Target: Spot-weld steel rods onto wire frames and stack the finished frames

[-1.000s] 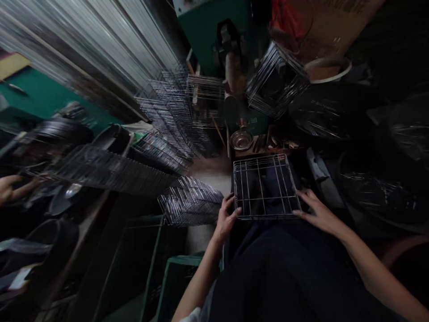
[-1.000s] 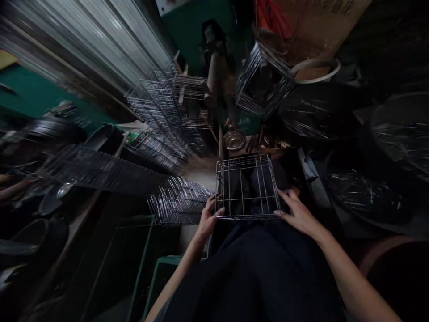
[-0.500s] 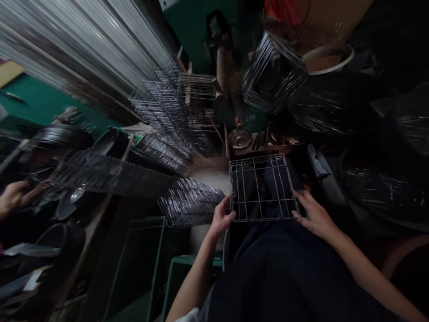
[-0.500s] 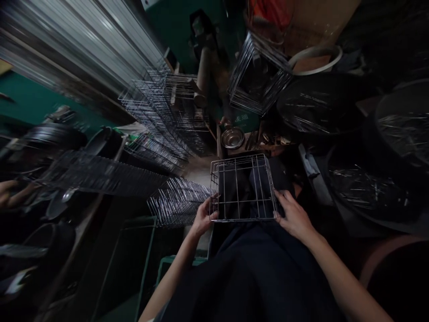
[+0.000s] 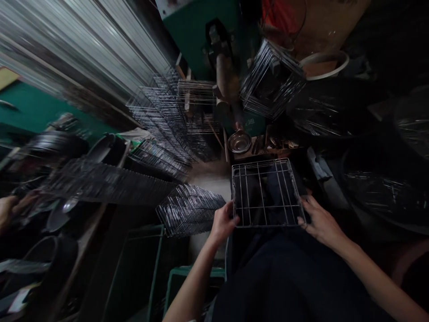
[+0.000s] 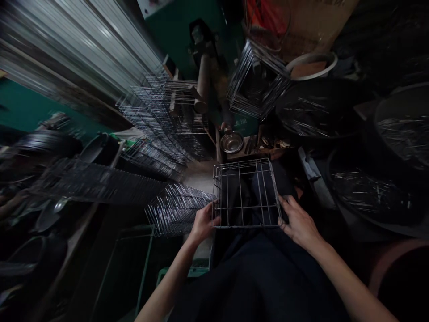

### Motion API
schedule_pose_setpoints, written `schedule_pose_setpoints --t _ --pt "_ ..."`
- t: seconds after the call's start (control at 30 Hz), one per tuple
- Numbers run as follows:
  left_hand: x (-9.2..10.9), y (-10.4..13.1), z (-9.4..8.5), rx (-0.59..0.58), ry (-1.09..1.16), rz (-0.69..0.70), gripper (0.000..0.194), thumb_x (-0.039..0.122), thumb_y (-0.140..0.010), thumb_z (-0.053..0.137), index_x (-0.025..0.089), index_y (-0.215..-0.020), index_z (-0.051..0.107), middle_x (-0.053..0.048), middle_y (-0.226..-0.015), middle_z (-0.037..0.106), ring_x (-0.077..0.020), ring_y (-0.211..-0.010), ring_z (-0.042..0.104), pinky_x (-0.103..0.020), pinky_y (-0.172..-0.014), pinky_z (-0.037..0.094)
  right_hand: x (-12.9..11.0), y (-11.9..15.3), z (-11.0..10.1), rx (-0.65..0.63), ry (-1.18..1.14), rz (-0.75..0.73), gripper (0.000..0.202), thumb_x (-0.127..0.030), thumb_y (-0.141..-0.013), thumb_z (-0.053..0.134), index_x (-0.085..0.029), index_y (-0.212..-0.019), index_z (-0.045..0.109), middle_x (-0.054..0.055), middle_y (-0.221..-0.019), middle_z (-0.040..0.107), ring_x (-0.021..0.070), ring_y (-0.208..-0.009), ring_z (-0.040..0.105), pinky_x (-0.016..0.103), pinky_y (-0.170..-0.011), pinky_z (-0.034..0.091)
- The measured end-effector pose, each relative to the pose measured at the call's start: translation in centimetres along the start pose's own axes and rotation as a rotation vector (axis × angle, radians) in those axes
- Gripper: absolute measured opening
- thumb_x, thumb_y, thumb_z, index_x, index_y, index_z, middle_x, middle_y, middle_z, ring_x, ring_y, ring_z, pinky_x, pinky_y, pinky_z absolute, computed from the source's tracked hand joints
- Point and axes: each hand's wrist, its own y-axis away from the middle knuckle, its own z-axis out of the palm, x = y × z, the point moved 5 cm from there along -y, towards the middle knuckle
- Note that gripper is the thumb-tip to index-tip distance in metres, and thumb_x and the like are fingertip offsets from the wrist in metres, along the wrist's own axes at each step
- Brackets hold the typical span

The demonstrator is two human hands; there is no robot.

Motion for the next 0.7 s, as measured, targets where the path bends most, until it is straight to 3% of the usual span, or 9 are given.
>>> schedule_pose_setpoints --t 0.13,0.33,0.47,0.7 --pt "-0.6 -0.1 -0.2 -0.102 0.177 0.002 0.062 0.016 -0.066 0.058 0.013 -0.128 0.061 -0.004 -0.106 0.075 -0.0226 -0.098 0.071 -0.034 -0.092 0.056 -0.3 -0.2 0.4 -0.014 0.016 0.026 0.069 -0.031 -0.086 0.052 -0.028 -0.152 0.034 0.01 -0.141 0.048 0.0274 -0.125 0.056 0.039 -0.095 0.055" --pt "-1.0 -0.2 -0.2 -0.165 0.216 -0.007 0.063 0.022 -0.071 0.062 0.012 -0.133 0.058 -0.008 -0.115 0.074 -0.0258 -0.108 0.069 -0.036 -0.095 0.056 -0.2 -0.2 0.6 -0.01 0.029 0.051 0.07 -0.03 -0.085 0.054 -0.029 -0.152 0.035 0.008 -0.145 0.047 0.0264 -0.13 0.053 0.038 -0.098 0.054" --pt "-1.6 0.3 -0.1 -0.076 0.164 -0.006 0.063 0.026 -0.074 0.069 0.015 -0.134 0.055 -0.009 -0.12 0.072 -0.0247 -0.109 0.069 -0.036 -0.097 0.055 -0.3 -0.1 0.2 -0.013 0.024 0.06 0.071 -0.028 -0.086 0.052 -0.029 -0.154 0.032 0.008 -0.147 0.044 0.0264 -0.132 0.051 0.037 -0.099 0.053" --pt "-2.5 2.9 1.1 0.191 -0.003 0.049 0.029 0.034 -0.087 0.063 0.019 -0.111 0.067 -0.009 -0.117 0.07 -0.0254 -0.112 0.066 -0.043 -0.101 0.053 -1.1 0.9 -1.1 0.024 -0.102 -0.016 0.066 -0.045 -0.096 0.048 -0.029 -0.156 0.027 0.011 -0.142 0.048 0.0291 -0.128 0.054 0.046 -0.104 0.05"
